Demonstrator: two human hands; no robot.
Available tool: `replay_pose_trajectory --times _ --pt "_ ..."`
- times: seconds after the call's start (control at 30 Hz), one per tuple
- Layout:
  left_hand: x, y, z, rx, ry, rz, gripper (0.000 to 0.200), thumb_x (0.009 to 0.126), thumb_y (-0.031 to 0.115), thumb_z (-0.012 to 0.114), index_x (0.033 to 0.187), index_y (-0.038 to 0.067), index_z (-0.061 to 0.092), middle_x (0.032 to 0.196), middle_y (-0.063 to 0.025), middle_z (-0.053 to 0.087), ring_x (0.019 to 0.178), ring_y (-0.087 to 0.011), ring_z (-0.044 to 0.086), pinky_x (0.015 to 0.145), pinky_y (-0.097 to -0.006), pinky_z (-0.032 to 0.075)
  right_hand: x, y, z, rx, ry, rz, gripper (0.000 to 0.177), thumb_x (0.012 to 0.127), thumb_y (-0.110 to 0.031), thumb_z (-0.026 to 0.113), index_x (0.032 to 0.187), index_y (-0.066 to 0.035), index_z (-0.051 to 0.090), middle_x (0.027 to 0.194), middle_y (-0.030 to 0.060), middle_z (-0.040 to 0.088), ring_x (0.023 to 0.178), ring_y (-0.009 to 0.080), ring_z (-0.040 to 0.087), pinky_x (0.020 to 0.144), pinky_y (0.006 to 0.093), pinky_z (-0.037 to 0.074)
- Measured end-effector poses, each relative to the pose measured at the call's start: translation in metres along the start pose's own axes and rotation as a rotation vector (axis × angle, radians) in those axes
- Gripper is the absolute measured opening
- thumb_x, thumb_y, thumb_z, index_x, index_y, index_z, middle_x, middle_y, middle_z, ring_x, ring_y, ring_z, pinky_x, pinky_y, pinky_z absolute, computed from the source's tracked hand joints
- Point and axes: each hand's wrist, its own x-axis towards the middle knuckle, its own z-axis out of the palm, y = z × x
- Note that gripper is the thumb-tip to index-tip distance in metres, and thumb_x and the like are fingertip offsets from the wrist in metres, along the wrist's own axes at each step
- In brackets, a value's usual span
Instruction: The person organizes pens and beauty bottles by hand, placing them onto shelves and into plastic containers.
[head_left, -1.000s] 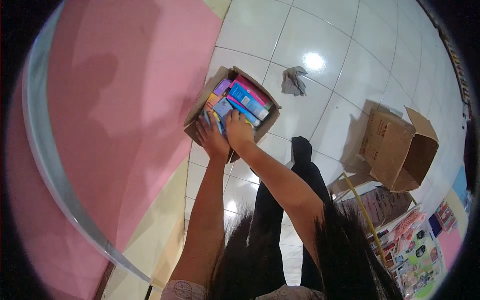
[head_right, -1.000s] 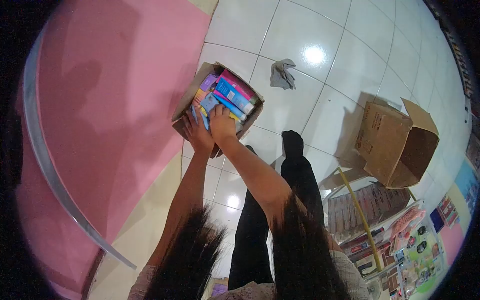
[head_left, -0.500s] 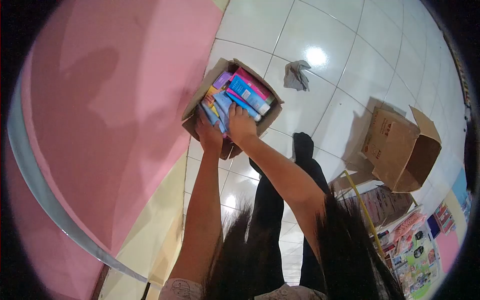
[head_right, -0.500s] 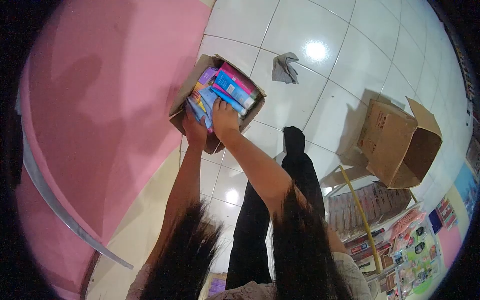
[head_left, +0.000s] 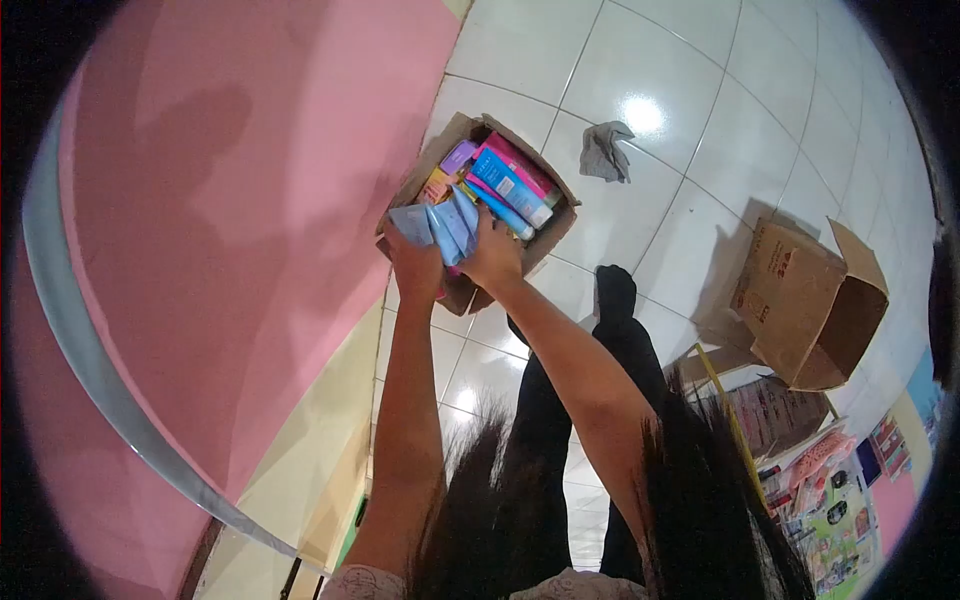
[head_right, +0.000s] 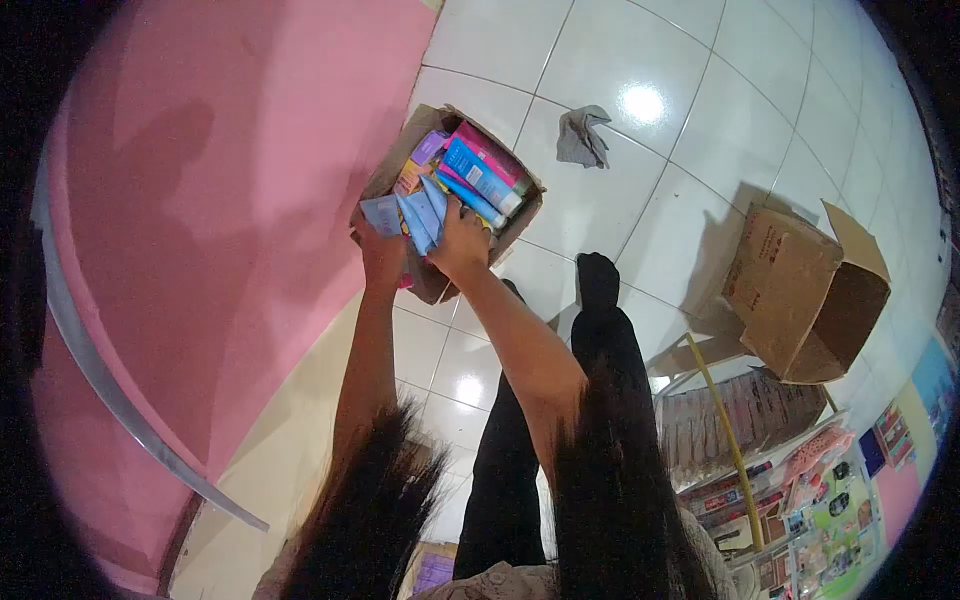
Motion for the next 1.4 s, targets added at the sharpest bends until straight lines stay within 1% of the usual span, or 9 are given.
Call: replay_pose_trajectory --times 0.2,0.3,0.5,0.87,1.07,1.23,1.3,1.37,1.4 --pt "-0.011 0.025 -0.009 -0.045 -0.061 -0.198 0.060 0.072 0.028 0.076 0.117 -0.006 0.053 0.107 -0.0223 0.061 0.098 -0.0331 0.060 0.086 -0.0421 0.046 0.002 0.007 0.000 0.001 0.009 -0.096 0.102 0.058 -0.025 0.080 0.141 -0.008 0.024 0.116 0.0243 0.053 0.106 0.0393 0.055 0.088 0.0488 0.046" --pt "0.004 -0.001 0.012 -0.443 -0.226 -0.227 0.052 0.075 0.033 0.076 0.106 -0.005 0.057 0.100 -0.0159 0.063 0.088 -0.0249 0.062 0.081 -0.0377 0.048 0.002 0.002 0.006 -0.065 0.046 -0.091 0.094 0.061 -0.023 0.078 0.138 -0.005 0.027 0.113 0.0240 0.054 0.099 0.0398 0.059 0.083 0.0487 0.048" --pt "0.005 -0.017 0.014 -0.734 0.160 -0.316 0.042 0.080 0.026 0.073 0.107 -0.001 0.055 0.095 -0.0094 0.062 0.080 -0.0172 0.060 0.073 -0.0322 0.048 -0.001 -0.006 0.014 0.003 0.089 -0.021 0.083 0.062 -0.019 0.077 0.133 -0.007 0.035 0.110 0.0183 0.054 0.099 0.0335 0.058 0.078 0.0436 0.050" --pt "-0.022 -0.028 -0.008 -1.182 -0.247 -0.368 0.039 0.086 0.020 0.062 0.120 0.006 0.050 0.109 -0.0053 0.056 0.100 -0.0170 0.054 0.086 -0.0331 0.045 0.001 -0.016 0.014 0.022 0.068 -0.033 0.086 0.061 -0.019 0.080 0.129 -0.006 0.030 0.113 0.0248 0.048 0.099 0.0425 0.056 0.080 0.0484 0.050" --pt "-0.007 -0.042 -0.002 -1.217 -0.241 -0.487 0.037 0.086 0.020 0.061 0.119 0.008 0.050 0.106 -0.0057 0.055 0.098 -0.0186 0.055 0.083 -0.0358 0.048 0.012 0.000 0.015 0.553 -0.022 -0.097 0.082 0.062 -0.023 0.076 0.129 -0.006 0.031 0.105 0.0258 0.057 0.096 0.0426 0.059 0.085 0.0481 0.048" --pt "-0.005 -0.047 0.006 -1.261 -0.271 -0.550 0.037 0.085 0.020 0.062 0.119 0.010 0.050 0.107 -0.0061 0.055 0.099 -0.0193 0.055 0.085 -0.0372 0.047 0.023 0.012 0.021 0.394 -0.007 -0.086 0.078 0.064 -0.028 0.076 0.126 -0.007 0.033 0.105 0.0254 0.057 0.094 0.0413 0.060 0.085 0.0474 0.048" --pt "-0.011 -0.082 0.026 -0.901 -0.199 -0.185 0.039 0.084 0.020 0.063 0.119 0.010 0.050 0.108 -0.0059 0.054 0.101 -0.0192 0.054 0.087 -0.0373 0.046 0.021 0.007 0.021 0.289 0.043 -0.073 0.078 0.064 -0.029 0.078 0.124 -0.006 0.033 0.109 0.0254 0.056 0.096 0.0424 0.060 0.083 0.0474 0.049" --pt "-0.014 -0.079 0.027 -0.854 -0.204 -0.159 0.041 0.083 0.022 0.065 0.119 0.009 0.050 0.109 -0.0059 0.054 0.104 -0.0193 0.053 0.087 -0.0374 0.046 0.014 -0.002 0.016 0.239 0.132 -0.092 0.079 0.063 -0.030 0.079 0.123 -0.005 0.033 0.114 0.0259 0.054 0.098 0.0438 0.058 0.081 0.0473 0.049" --pt "-0.023 -0.053 0.013 -0.984 -0.246 -0.318 0.043 0.082 0.022 0.066 0.119 0.009 0.050 0.110 -0.0061 0.054 0.105 -0.0194 0.053 0.088 -0.0374 0.045 0.012 -0.007 0.012 0.190 0.091 -0.059 0.084 0.062 -0.033 0.081 0.124 -0.005 0.032 0.118 0.0255 0.050 0.100 0.0435 0.058 0.080 0.0473 0.050"
